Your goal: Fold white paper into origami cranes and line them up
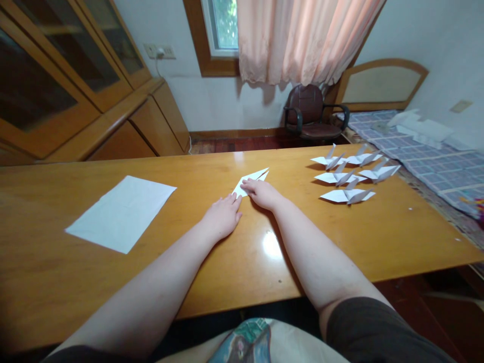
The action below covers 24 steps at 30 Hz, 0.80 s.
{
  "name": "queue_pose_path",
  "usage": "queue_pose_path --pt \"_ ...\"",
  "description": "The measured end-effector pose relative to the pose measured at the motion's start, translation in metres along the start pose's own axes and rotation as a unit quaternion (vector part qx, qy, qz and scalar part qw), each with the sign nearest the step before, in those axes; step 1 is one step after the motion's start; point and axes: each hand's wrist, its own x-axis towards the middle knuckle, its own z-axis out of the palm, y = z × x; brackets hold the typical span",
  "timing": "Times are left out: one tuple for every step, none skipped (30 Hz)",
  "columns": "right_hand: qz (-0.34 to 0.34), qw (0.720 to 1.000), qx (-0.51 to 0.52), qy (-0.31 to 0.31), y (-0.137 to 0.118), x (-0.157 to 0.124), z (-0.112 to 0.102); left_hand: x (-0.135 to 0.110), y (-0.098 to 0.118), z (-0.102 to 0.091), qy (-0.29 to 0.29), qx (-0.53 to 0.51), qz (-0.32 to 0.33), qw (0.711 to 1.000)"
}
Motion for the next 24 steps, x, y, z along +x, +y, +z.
queue_pose_path --pt "0.003 0.999 -0.033 -0.004 -0.004 0.000 0.000 0.000 0.001 0.000 -0.003 -0.003 -0.001 1.000" --pt "0.007 0.998 -0.062 -0.008 -0.007 0.000 -0.001 0.000 0.001 0.001 -0.005 -0.005 -0.001 1.000" --pt "0.007 0.996 -0.083 -0.015 -0.011 0.000 -0.001 0.000 0.002 0.001 -0.005 -0.008 -0.001 1.000" --pt "0.004 0.995 -0.095 -0.024 -0.015 0.000 -0.001 0.000 0.002 0.002 -0.005 -0.011 -0.001 1.000" --pt "0.002 0.994 -0.101 -0.035 -0.017 0.001 -0.001 0.001 0.002 0.002 -0.005 -0.015 -0.001 1.000" --pt "0.000 0.994 -0.103 -0.045 -0.019 0.001 -0.001 0.001 0.002 0.002 -0.006 -0.018 -0.002 1.000" --pt "0.000 0.993 -0.102 -0.054 -0.020 0.001 -0.002 0.001 0.002 0.002 -0.007 -0.021 -0.003 1.000" --pt "0.001 0.993 -0.098 -0.062 -0.021 0.001 -0.002 0.001 0.002 0.002 -0.009 -0.024 -0.006 1.000" --pt "0.003 0.993 -0.095 -0.067 -0.020 0.001 -0.002 0.001 0.002 0.002 -0.011 -0.026 -0.008 1.000" --pt "0.007 0.993 -0.092 -0.070 -0.020 0.002 -0.003 0.001 0.003 0.002 -0.013 -0.027 -0.011 0.999" --pt "0.011 0.993 -0.089 -0.071 -0.019 0.002 -0.003 0.001 0.003 0.001 -0.015 -0.027 -0.014 0.999" --pt "0.015 0.993 -0.089 -0.071 -0.018 0.003 -0.002 0.001 0.003 0.001 -0.018 -0.027 -0.015 0.999" --pt "0.019 0.994 -0.089 -0.068 -0.018 0.003 -0.002 0.001 0.004 0.000 -0.020 -0.027 -0.016 0.999" --pt "0.024 0.994 -0.091 -0.063 -0.017 0.004 -0.001 0.001 0.004 0.000 -0.021 -0.027 -0.015 0.999" --pt "0.030 0.994 -0.092 -0.058 -0.017 0.005 0.000 0.001 0.004 -0.001 -0.021 -0.027 -0.015 0.999" --pt "0.036 0.994 -0.094 -0.052 -0.017 0.005 0.001 0.001 0.004 -0.001 -0.021 -0.027 -0.015 0.999" --pt "0.044 0.993 -0.095 -0.047 -0.017 0.006 0.002 0.001 0.004 -0.001 -0.021 -0.028 -0.015 0.999" --pt "0.051 0.993 -0.097 -0.044 -0.017 0.007 0.002 0.001 0.004 -0.001 -0.021 -0.029 -0.016 0.999" --pt "0.058 0.993 -0.099 -0.042 -0.017 0.007 0.003 0.000 0.004 -0.002 -0.020 -0.030 -0.017 0.999" --pt "0.064 0.992 -0.102 -0.041 -0.017 0.008 0.003 0.000 0.004 -0.001 -0.020 -0.031 -0.018 0.999" --pt "0.071 0.991 -0.106 -0.038 -0.016 0.008 0.003 0.000 0.004 -0.001 -0.020 -0.032 -0.018 0.999" --pt "0.078 0.990 -0.110 -0.036 -0.015 0.008 0.003 -0.001 0.004 -0.001 -0.019 -0.033 -0.018 0.999" --pt "0.083 0.989 -0.114 -0.033 -0.014 0.008 0.002 -0.001 0.004 0.000 -0.019 -0.031 -0.020 0.999" --pt "0.088 0.989 -0.117 -0.031 -0.013 0.008 0.002 -0.002 0.005 0.000 -0.017 -0.028 -0.025 0.999"
